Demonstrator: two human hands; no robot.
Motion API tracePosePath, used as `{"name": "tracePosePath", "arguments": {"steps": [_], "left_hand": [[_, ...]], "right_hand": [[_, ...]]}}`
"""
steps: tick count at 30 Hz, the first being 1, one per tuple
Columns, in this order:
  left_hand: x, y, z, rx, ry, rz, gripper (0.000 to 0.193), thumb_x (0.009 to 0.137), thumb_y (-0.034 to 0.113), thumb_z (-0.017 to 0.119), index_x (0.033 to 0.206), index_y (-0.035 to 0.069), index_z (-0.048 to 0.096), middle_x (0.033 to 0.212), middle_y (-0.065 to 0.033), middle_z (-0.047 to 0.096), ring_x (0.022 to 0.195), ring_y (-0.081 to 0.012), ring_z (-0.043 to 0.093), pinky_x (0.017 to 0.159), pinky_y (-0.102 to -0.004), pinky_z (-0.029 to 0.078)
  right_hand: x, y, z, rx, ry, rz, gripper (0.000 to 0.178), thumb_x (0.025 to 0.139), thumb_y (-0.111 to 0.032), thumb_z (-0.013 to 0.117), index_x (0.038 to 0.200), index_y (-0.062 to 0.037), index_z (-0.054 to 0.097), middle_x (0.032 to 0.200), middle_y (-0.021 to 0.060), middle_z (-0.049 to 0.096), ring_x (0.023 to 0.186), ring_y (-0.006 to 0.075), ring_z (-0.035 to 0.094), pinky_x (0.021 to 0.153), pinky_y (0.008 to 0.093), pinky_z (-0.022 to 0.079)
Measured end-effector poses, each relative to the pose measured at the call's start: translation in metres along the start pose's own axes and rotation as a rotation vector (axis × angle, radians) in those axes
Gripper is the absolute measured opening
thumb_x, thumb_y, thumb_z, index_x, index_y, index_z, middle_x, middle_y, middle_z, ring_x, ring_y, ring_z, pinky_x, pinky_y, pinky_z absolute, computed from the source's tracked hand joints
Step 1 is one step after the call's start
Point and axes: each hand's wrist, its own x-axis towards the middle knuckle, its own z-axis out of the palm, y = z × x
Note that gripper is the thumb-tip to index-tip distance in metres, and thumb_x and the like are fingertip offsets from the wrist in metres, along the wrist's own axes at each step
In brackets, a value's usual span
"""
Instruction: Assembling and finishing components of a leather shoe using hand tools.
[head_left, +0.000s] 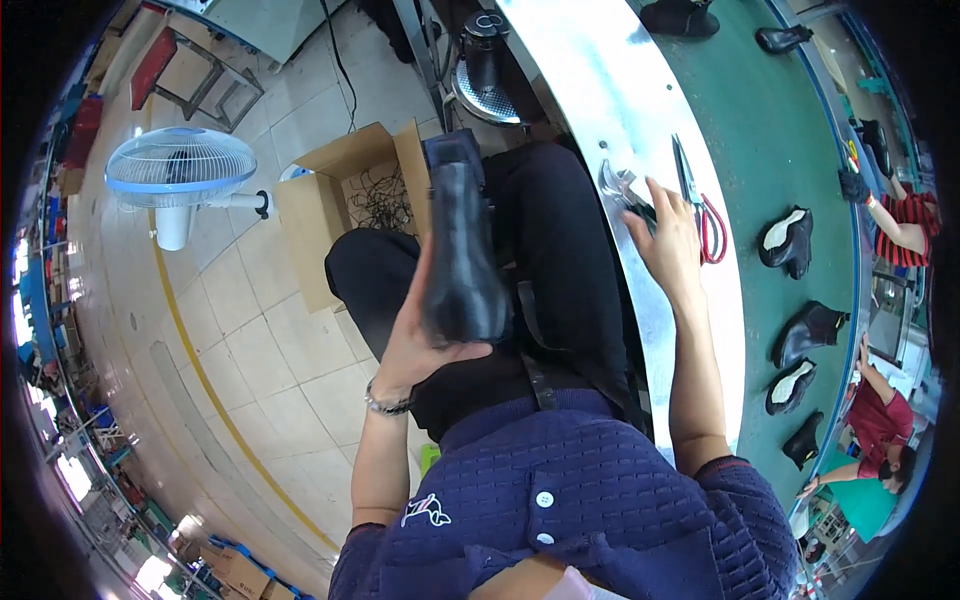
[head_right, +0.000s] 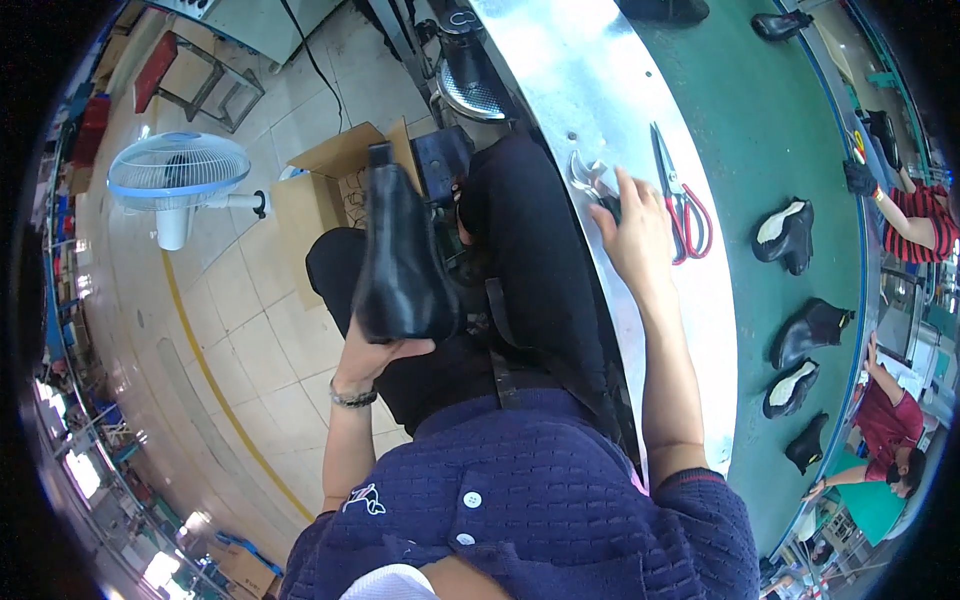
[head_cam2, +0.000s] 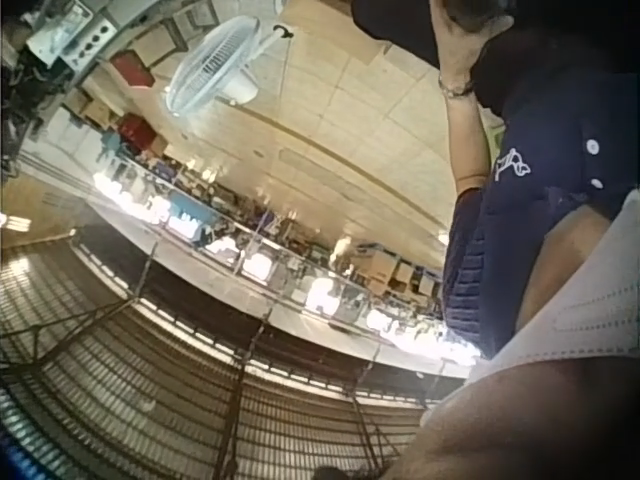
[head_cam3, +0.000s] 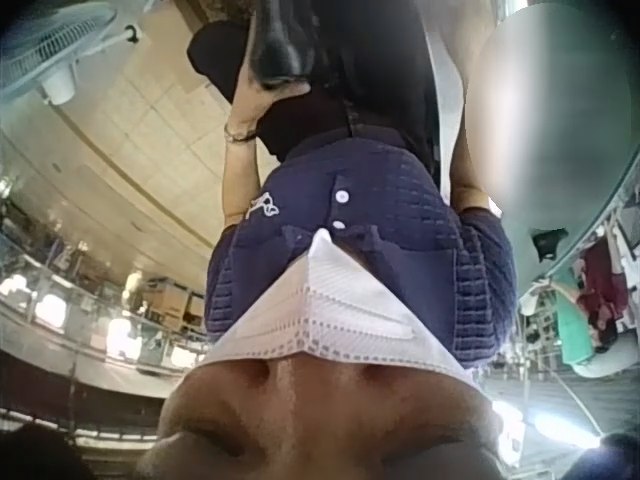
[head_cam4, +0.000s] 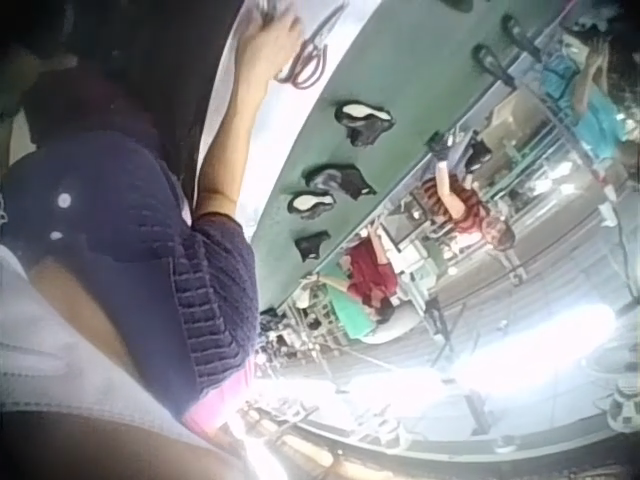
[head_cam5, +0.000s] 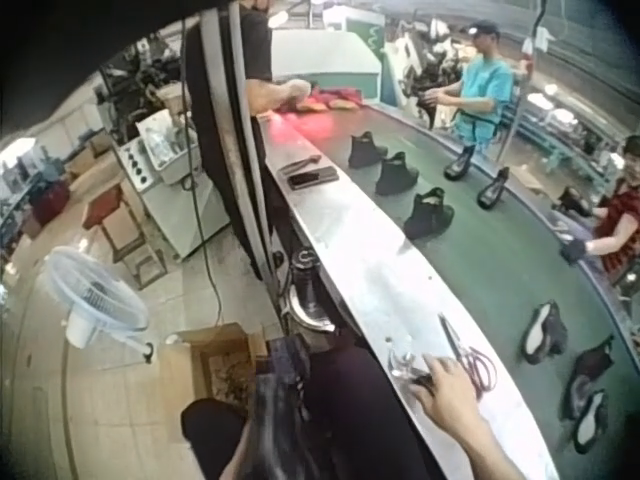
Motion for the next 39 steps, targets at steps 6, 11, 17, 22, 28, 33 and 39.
{"name": "tracePosePath", "arguments": {"steps": [6,11,17,22,28,33,39], "left_hand": [[-0.03,-0.003,-0.05,-0.215,0.158,-0.201,0.071,0.078,0.019,0.082,0.135,-0.001,0.046,0.118,-0.0083,0.062,0.108,-0.0185,0.059,0.096,-0.0332,0.047],[-0.016,0.024,-0.028,-0.205,0.229,-0.223,0.066,0.087,0.03,0.075,0.137,-0.001,0.044,0.124,-0.0089,0.058,0.111,-0.0175,0.057,0.094,-0.0322,0.047],[0.017,0.051,0.009,-0.149,0.098,-0.152,0.058,0.096,0.029,0.063,0.141,0.001,0.041,0.125,-0.0098,0.058,0.11,-0.0155,0.056,0.095,-0.0294,0.045],[0.032,0.028,0.003,-0.061,0.083,-0.123,0.068,0.096,0.032,0.063,0.146,-0.001,0.032,0.132,-0.0147,0.053,0.117,-0.0201,0.053,0.101,-0.0323,0.042],[0.058,0.042,-0.006,0.364,0.19,0.386,0.076,0.092,0.024,0.064,0.15,-0.005,0.025,0.14,-0.0184,0.046,0.127,-0.0238,0.047,0.108,-0.0349,0.036],[0.085,0.046,0.002,0.036,0.279,0.238,0.035,0.099,0.011,0.047,0.132,0.002,0.056,0.116,-0.0062,0.064,0.1,-0.0126,0.061,0.092,-0.0263,0.046],[0.09,0.049,-0.001,0.134,0.293,0.336,0.031,0.098,0.007,0.047,0.124,0.0,0.062,0.113,-0.0082,0.067,0.098,-0.0104,0.061,0.09,-0.0248,0.047]], "right_hand": [[-0.023,0.019,0.013,-0.116,-0.043,0.052,0.052,0.089,-0.026,0.069,0.135,-0.0051,0.054,0.114,0.0155,0.057,0.104,0.0304,0.057,0.089,0.041,0.047],[-0.016,0.002,0.001,0.316,-0.197,0.266,0.04,0.098,-0.026,0.053,0.13,-0.0011,0.055,0.099,0.0119,0.061,0.09,0.0211,0.059,0.085,0.0334,0.046],[-0.014,-0.07,-0.048,1.115,-0.59,0.388,0.036,0.098,-0.019,0.054,0.129,-0.0025,0.052,0.087,0.0046,0.062,0.079,0.0123,0.058,0.08,0.0266,0.045],[0.001,-0.123,-0.073,1.289,-0.965,0.326,0.063,0.098,-0.007,0.051,0.153,-0.0051,0.02,0.106,0.0122,0.066,0.095,0.0169,0.061,0.09,0.0319,0.047],[0.034,-0.158,-0.069,1.23,-1.145,0.363,0.066,0.1,-0.007,0.046,0.156,-0.0077,0.011,0.118,0.0207,0.064,0.104,0.0263,0.066,0.092,0.0352,0.049],[0.043,-0.17,-0.069,1.17,-1.188,0.447,0.062,0.103,-0.014,0.047,0.155,-0.0083,0.014,0.115,0.019,0.064,0.101,0.0252,0.066,0.088,0.0361,0.053],[0.044,-0.171,-0.066,1.024,-1.157,0.274,0.06,0.104,-0.011,0.046,0.155,-0.0101,0.015,0.086,0.0047,0.054,0.072,0.0117,0.055,0.066,0.0283,0.053]]}}
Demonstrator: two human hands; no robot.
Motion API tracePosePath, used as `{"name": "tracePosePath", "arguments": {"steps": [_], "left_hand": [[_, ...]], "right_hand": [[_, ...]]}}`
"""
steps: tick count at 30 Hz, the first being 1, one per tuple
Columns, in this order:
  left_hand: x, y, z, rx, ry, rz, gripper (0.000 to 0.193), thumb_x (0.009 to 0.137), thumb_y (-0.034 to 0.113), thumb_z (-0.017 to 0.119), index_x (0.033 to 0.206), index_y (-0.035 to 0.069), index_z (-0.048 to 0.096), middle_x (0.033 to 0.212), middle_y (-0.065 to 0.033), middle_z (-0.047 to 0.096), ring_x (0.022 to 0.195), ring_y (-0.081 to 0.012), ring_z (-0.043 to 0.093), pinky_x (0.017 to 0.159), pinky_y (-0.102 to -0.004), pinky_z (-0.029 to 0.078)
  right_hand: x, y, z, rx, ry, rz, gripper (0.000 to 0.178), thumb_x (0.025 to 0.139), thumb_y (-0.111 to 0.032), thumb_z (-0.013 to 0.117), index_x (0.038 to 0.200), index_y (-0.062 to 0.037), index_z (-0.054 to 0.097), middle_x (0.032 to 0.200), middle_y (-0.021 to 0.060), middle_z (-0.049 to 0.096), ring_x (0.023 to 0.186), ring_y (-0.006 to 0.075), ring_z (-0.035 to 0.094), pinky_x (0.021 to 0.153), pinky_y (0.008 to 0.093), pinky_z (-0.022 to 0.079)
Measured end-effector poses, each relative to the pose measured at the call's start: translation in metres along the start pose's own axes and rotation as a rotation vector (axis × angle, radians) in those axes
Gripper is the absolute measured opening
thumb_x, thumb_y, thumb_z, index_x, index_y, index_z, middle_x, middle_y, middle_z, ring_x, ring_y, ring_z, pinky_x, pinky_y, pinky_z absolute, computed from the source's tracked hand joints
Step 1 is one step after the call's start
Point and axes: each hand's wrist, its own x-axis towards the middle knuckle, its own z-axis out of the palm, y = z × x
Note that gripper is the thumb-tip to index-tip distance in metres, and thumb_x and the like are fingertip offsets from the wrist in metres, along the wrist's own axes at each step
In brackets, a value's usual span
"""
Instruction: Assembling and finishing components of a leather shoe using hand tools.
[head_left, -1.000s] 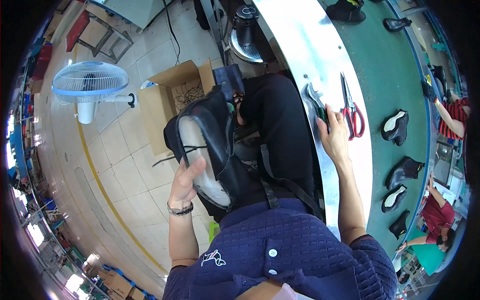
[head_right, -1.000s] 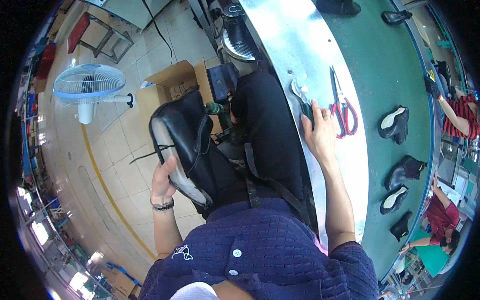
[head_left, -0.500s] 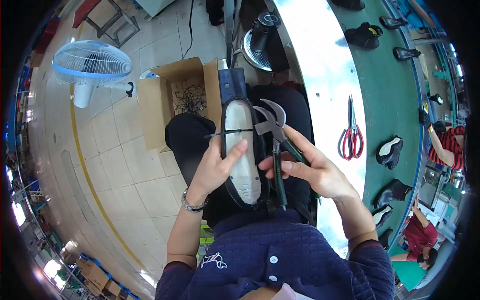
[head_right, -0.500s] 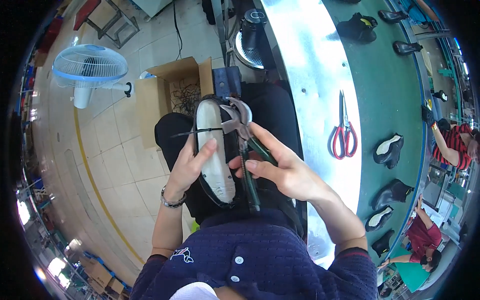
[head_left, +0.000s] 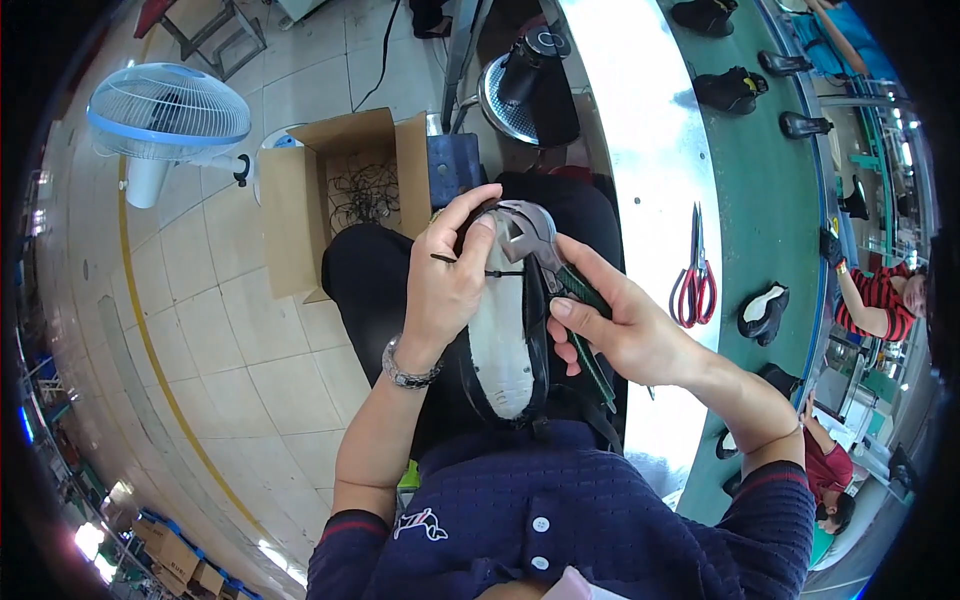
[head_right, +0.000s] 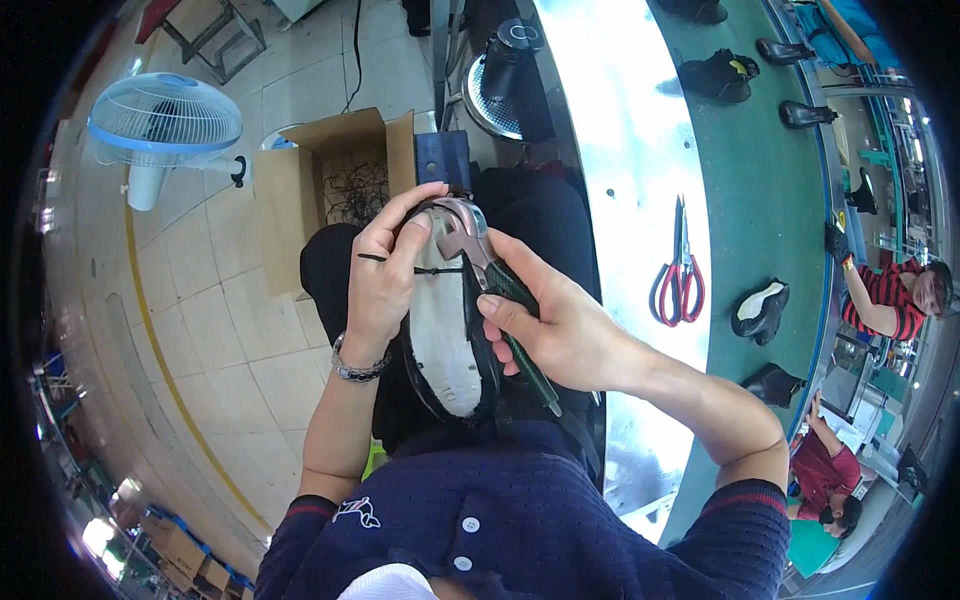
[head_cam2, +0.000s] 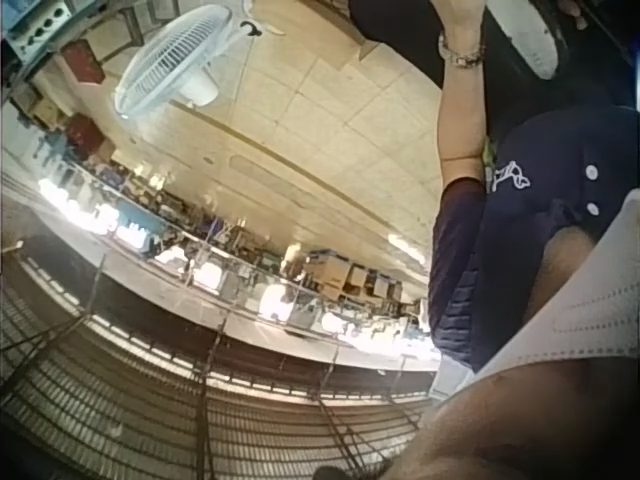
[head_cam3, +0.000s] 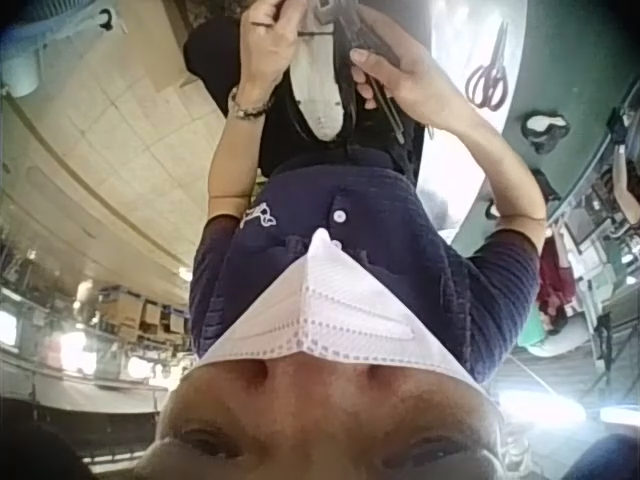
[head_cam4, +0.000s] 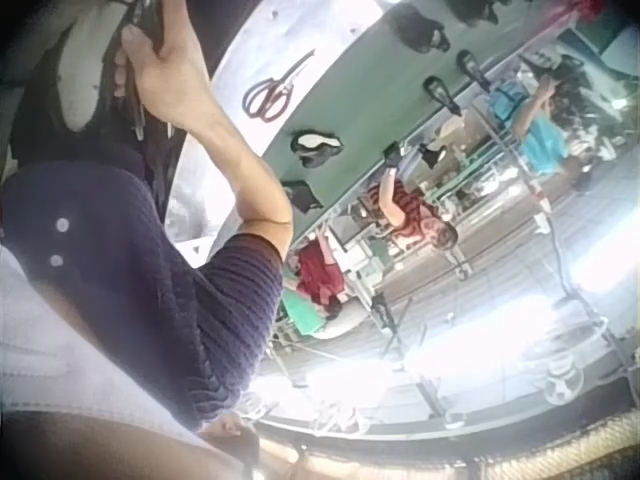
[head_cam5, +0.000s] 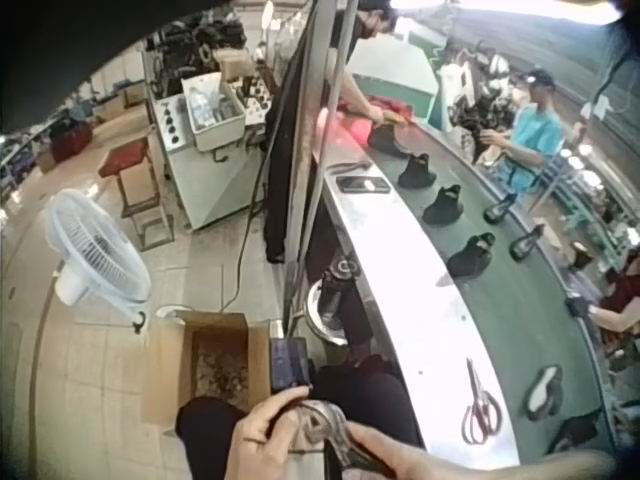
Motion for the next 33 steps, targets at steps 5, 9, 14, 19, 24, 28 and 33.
{"name": "tracePosePath", "arguments": {"steps": [5,9,14,19,24,28,33], "left_hand": [[-0.002,0.0,0.005,-0.038,0.064,0.028,0.027,0.094,0.008,0.053,0.116,-0.001,0.065,0.103,-0.012,0.07,0.092,-0.0155,0.065,0.085,-0.0276,0.049],[-0.002,-0.001,0.006,-0.008,0.077,0.048,0.027,0.093,0.006,0.054,0.116,-0.001,0.066,0.105,-0.0118,0.071,0.094,-0.0154,0.065,0.086,-0.0277,0.049],[-0.004,0.003,0.001,-0.218,0.032,-0.056,0.029,0.093,0.007,0.056,0.119,-0.001,0.066,0.11,-0.01,0.07,0.096,-0.0129,0.064,0.088,-0.0256,0.048],[-0.003,0.004,0.001,-0.443,0.068,-0.234,0.03,0.094,0.011,0.062,0.121,-0.002,0.066,0.106,-0.0053,0.069,0.092,-0.0075,0.061,0.085,-0.0212,0.046],[0.001,0.002,-0.004,-0.343,-0.015,-0.16,0.03,0.095,0.013,0.063,0.122,0.001,0.066,0.098,-0.0017,0.069,0.086,-0.0028,0.058,0.077,-0.0189,0.045],[-0.002,0.001,-0.001,-0.186,0.05,-0.092,0.03,0.096,0.013,0.06,0.123,0.001,0.065,0.096,0.0002,0.069,0.08,-0.0009,0.055,0.071,-0.0181,0.045],[0.0,0.001,0.001,-0.209,-0.014,-0.08,0.033,0.097,0.014,0.058,0.126,0.001,0.063,0.097,0.0015,0.068,0.078,-0.0004,0.053,0.07,-0.0173,0.043]], "right_hand": [[-0.002,0.023,0.012,-0.255,0.124,-0.077,0.061,0.102,-0.004,0.045,0.154,-0.0064,0.015,0.081,0.0048,0.054,0.068,0.0112,0.056,0.064,0.027,0.05],[-0.001,0.035,0.014,-0.377,0.21,-0.205,0.061,0.1,-0.008,0.049,0.152,-0.0045,0.016,0.073,0.0082,0.061,0.061,0.0155,0.061,0.058,0.0303,0.052],[-0.002,0.036,0.015,-0.414,0.227,-0.209,0.061,0.1,-0.008,0.049,0.151,-0.0041,0.018,0.073,0.0107,0.063,0.062,0.0185,0.064,0.06,0.0328,0.053],[-0.013,0.015,0.011,-0.503,0.169,-0.109,0.061,0.099,-0.006,0.049,0.151,-0.0061,0.019,0.073,0.0119,0.064,0.062,0.0211,0.065,0.063,0.0354,0.054],[-0.014,-0.004,0.001,-0.619,0.131,-0.067,0.059,0.098,-0.006,0.05,0.15,-0.0069,0.023,0.07,0.014,0.064,0.064,0.026,0.067,0.065,0.0375,0.054],[-0.017,-0.03,0.003,-0.879,0.266,-0.27,0.061,0.094,-0.007,0.055,0.15,-0.0096,0.03,0.071,0.0208,0.063,0.064,0.035,0.066,0.063,0.0416,0.052],[0.016,0.011,0.009,-1.213,0.495,-0.358,0.067,0.094,-0.011,0.056,0.153,-0.0133,0.025,0.073,0.0198,0.063,0.061,0.0381,0.064,0.059,0.0459,0.053]]}}
